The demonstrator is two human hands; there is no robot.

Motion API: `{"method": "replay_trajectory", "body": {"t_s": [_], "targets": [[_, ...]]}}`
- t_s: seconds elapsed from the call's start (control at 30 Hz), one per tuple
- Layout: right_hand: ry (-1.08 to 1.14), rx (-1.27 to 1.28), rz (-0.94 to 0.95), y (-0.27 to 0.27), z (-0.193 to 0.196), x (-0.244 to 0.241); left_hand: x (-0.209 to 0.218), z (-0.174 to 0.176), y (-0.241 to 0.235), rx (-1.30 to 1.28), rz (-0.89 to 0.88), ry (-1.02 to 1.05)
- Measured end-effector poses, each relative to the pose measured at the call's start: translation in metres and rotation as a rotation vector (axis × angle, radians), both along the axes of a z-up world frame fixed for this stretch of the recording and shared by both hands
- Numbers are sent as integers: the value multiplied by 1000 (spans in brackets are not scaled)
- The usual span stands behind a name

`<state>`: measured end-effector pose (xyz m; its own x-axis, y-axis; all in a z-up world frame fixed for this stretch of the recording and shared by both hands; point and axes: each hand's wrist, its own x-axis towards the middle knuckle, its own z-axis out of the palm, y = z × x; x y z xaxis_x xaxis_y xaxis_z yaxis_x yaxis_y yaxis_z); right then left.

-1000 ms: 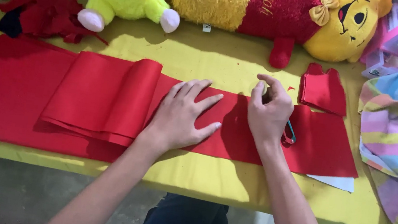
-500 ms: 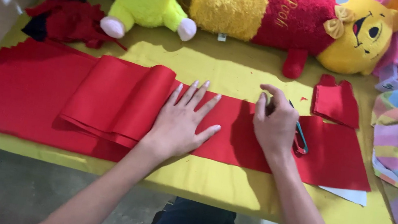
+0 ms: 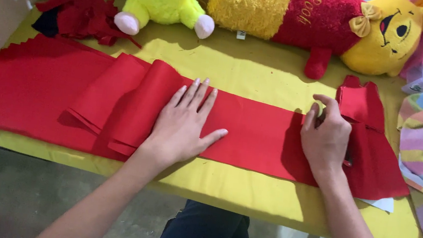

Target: The person uses a rotary cutter to cut a piece of red fabric on a yellow table. They place a white paper template on the fabric, trace the outline, and cut along the edges to create a shaped piece. The person then folds the fabric and continues cutting additional sections.

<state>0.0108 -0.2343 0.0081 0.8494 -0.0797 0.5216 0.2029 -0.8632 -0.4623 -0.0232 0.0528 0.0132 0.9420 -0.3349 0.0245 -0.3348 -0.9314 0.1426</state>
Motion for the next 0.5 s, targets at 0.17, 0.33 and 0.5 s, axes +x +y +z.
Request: {"method": "replay_trajectory", "body": {"t_s": [0.17, 0.33, 0.5], "targets": [[11, 64, 20, -21, 3, -7, -4, -6, -25, -25, -23, 22], [-59, 99, 47, -21, -3, -4, -5, -4, -30, -74, -31, 40], [52, 479, 116, -27, 2, -4, -8, 7, -32, -114, 27, 126]]}}
